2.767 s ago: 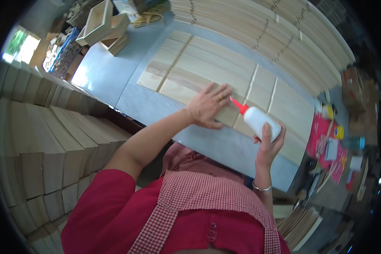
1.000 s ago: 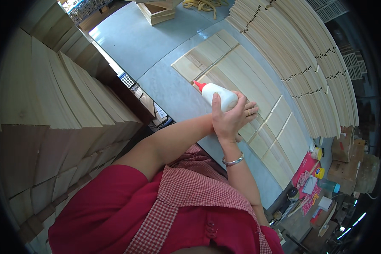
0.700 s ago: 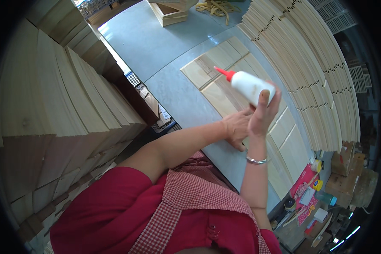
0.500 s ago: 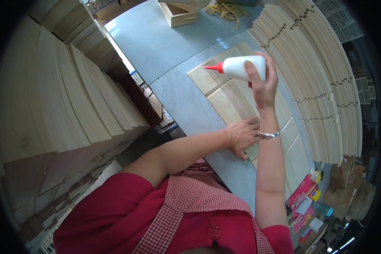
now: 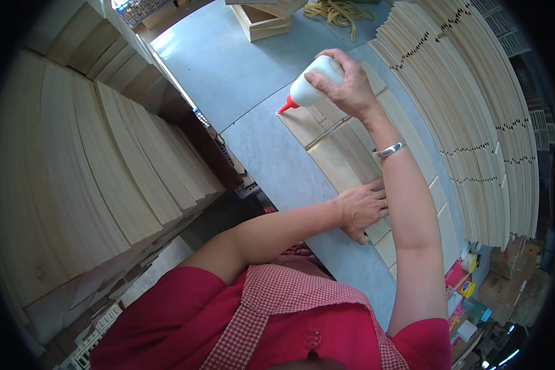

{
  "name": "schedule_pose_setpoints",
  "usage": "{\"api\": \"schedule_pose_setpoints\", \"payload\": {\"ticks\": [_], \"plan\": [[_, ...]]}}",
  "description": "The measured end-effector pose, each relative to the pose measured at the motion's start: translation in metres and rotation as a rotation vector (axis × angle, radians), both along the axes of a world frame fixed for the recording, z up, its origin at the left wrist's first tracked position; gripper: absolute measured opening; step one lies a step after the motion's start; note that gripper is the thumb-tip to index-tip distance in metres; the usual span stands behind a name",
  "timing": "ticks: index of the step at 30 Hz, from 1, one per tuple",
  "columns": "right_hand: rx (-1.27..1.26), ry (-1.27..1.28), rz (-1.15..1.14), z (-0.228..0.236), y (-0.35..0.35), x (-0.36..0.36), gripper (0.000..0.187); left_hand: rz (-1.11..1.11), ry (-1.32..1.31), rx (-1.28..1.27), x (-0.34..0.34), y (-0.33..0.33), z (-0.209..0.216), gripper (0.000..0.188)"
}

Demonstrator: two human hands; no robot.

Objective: The person assembles small wooden boxes by applying glue to thin wooden strips and attaching them to a frame using a pneumatic nail gun. The person repeatedly picks up strips, applies adhesive, and secures them to the box structure, stacking completed units on a nearby pile.

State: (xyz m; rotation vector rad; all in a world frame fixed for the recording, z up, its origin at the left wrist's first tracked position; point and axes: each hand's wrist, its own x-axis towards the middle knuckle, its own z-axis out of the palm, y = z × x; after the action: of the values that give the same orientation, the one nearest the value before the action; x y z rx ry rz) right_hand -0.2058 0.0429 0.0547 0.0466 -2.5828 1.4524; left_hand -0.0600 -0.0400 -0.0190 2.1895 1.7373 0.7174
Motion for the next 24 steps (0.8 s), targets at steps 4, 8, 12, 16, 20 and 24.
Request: {"api": "schedule_pose_setpoints", "payload": {"ticks": [4, 8, 12, 16, 20, 24], "plan": [[0.074, 0.004, 0.029, 0.000, 0.013, -0.014, 0.058, 0.010, 0.023, 0.034, -0.001, -0.001, 0.004, 0.096], [0.173, 0.017, 0.016, 0.008, 0.031, -0.025, 0.051, 0.039, 0.031, 0.096, 0.001, 0.000, -0.001, 0.098], [0.214, 0.000, -0.020, 0.015, 0.053, -0.033, 0.054, 0.046, 0.099, 0.037, 0.003, 0.001, 0.001, 0.101], [0.280, 0.024, -0.055, 0.017, 0.073, -0.044, 0.055, 0.055, 0.088, 0.050, 0.003, 0.001, 0.004, 0.101], [0.309, 0.006, -0.066, 0.024, 0.091, -0.050, 0.054, 0.047, 0.080, 0.029, 0.003, 0.002, 0.005, 0.102], [0.302, 0.043, -0.103, 0.019, 0.107, -0.055, 0.056, 0.026, 0.088, -0.057, 0.002, 0.003, 0.011, 0.103]]}}
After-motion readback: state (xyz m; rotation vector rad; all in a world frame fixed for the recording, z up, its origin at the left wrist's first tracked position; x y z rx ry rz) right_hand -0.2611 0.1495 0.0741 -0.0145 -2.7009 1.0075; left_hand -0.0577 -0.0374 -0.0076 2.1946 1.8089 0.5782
